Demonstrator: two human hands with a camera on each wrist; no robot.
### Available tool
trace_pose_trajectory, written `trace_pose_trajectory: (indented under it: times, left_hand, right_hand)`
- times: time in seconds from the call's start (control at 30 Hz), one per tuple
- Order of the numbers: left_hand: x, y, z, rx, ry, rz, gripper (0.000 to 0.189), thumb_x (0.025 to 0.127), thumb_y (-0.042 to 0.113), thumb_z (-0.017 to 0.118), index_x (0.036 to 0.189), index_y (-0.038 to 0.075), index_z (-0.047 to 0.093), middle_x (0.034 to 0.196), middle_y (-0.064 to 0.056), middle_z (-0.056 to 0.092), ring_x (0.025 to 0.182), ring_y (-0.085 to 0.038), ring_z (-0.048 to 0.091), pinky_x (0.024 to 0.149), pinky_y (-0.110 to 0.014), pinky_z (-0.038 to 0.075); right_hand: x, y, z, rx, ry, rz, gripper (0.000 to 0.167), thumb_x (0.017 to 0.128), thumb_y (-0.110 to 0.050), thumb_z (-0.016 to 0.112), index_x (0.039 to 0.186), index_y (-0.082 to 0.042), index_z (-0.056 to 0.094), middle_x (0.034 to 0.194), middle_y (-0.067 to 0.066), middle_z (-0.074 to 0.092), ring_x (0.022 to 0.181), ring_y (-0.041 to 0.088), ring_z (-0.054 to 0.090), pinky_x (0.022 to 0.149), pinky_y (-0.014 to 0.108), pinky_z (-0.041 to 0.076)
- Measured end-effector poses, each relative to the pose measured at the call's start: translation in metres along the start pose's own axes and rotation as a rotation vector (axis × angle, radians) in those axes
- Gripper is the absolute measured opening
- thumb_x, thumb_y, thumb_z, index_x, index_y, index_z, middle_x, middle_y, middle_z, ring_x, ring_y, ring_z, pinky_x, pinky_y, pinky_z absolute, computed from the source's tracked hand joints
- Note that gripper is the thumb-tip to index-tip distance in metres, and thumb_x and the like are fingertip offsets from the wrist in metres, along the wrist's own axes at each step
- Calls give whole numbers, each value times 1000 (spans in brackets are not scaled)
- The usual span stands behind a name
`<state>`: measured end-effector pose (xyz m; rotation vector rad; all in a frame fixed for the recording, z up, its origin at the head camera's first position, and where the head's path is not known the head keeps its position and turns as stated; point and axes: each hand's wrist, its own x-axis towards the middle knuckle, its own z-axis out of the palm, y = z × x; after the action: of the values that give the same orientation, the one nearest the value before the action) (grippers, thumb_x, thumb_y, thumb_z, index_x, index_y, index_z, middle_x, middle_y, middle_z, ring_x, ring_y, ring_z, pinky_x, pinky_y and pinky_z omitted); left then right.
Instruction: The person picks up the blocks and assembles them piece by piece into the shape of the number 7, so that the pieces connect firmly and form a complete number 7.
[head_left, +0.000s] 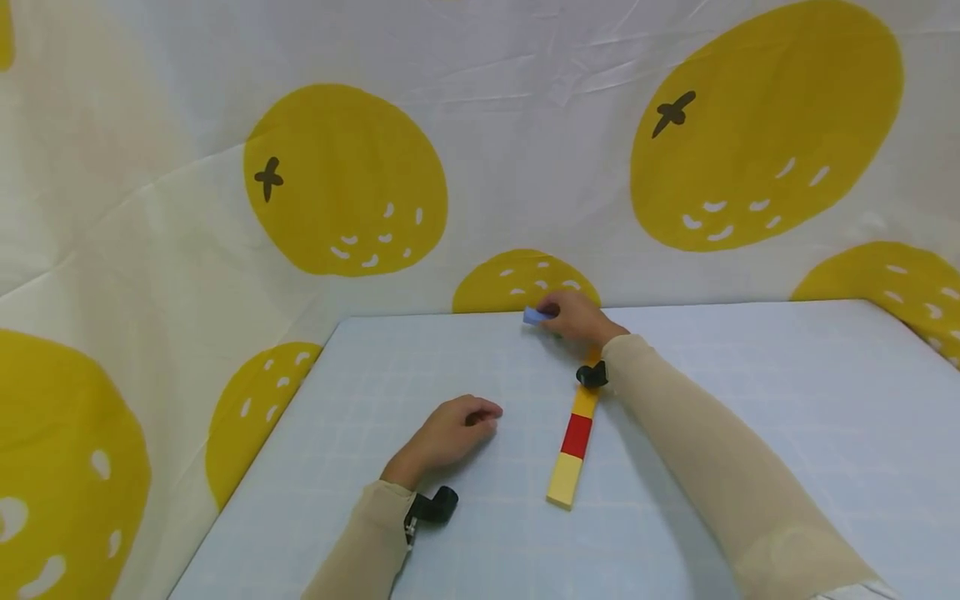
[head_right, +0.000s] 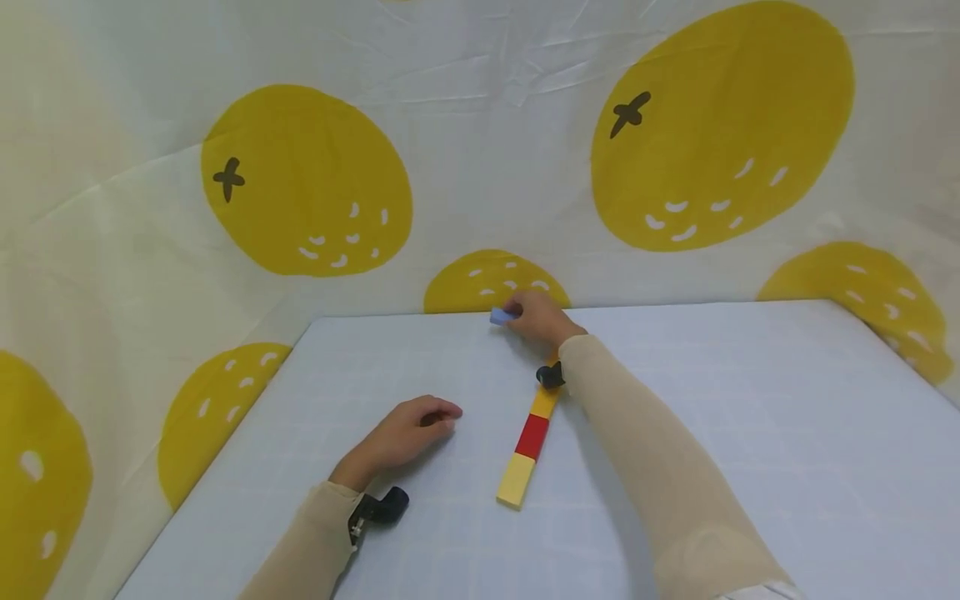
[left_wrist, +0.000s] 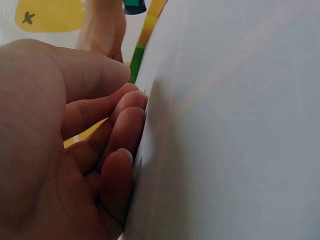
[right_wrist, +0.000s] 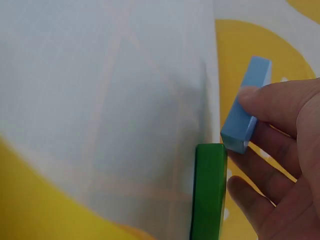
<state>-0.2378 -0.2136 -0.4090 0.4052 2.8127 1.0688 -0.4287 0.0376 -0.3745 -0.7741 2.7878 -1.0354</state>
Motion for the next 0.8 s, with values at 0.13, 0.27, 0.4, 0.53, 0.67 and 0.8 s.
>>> trace_pose_trajectory:
  times: [0.13, 0.27, 0.4, 0.53, 0.67, 0.8]
  left_hand:
    - [0, 1, 0, -2, -4, -4, 22, 100, 23, 61, 120, 20, 70, 107, 9, 64, 100, -12, 57, 93, -38, 48]
    - [-1, 2, -1, -5, -1, -2, 22, 100, 23, 61, 120, 20, 70, 107, 9, 64, 100, -12, 57, 93, -38, 48]
    - [-1, 2, -2, -16, 1, 9, 22, 100, 22, 61, 120, 19, 70, 106, 9, 64, 99, -13, 57, 93, -38, 47]
    - [0, 1, -1, -4, 5, 19, 22, 100, 22, 61, 119, 19, 71, 106, 9, 64, 99, -12, 57, 92, -38, 47]
    - [1, -1, 1, 11, 7, 17, 21, 101, 23, 61, 119, 19, 71, 107, 9, 64, 99, -11, 57, 92, -38, 48]
    - [0, 1, 0, 5, 7, 15, 21, 100, 23, 61, 119, 19, 71, 106, 9, 64, 98, -12, 57, 92, -38, 48]
  right_hand:
    - [2, 1, 2, -49, -6, -20, 32, 94, -15, 70, 123, -2, 66, 121, 12, 65, 109, 27, 57, 102, 45, 45]
    - [5, 2, 3, -69, -22, -20, 32, 93, -16, 71, 122, -3, 66, 120, 12, 66, 107, 27, 58, 101, 44, 46]
    - [5, 1, 3, -75, -34, -12, 31, 93, -15, 71, 121, -3, 66, 118, 12, 66, 105, 27, 58, 102, 44, 46]
    - [5, 1, 4, -86, -41, -8, 31, 93, -14, 72, 121, -2, 67, 117, 12, 66, 105, 27, 58, 102, 44, 46]
    - [5, 1, 5, -94, -47, -2, 31, 92, -15, 72, 121, -4, 67, 117, 11, 66, 106, 27, 58, 103, 43, 45]
    - [6, 2, 5, -95, -54, -2, 31, 92, -14, 72, 121, -4, 67, 118, 11, 67, 107, 27, 58, 104, 43, 44]
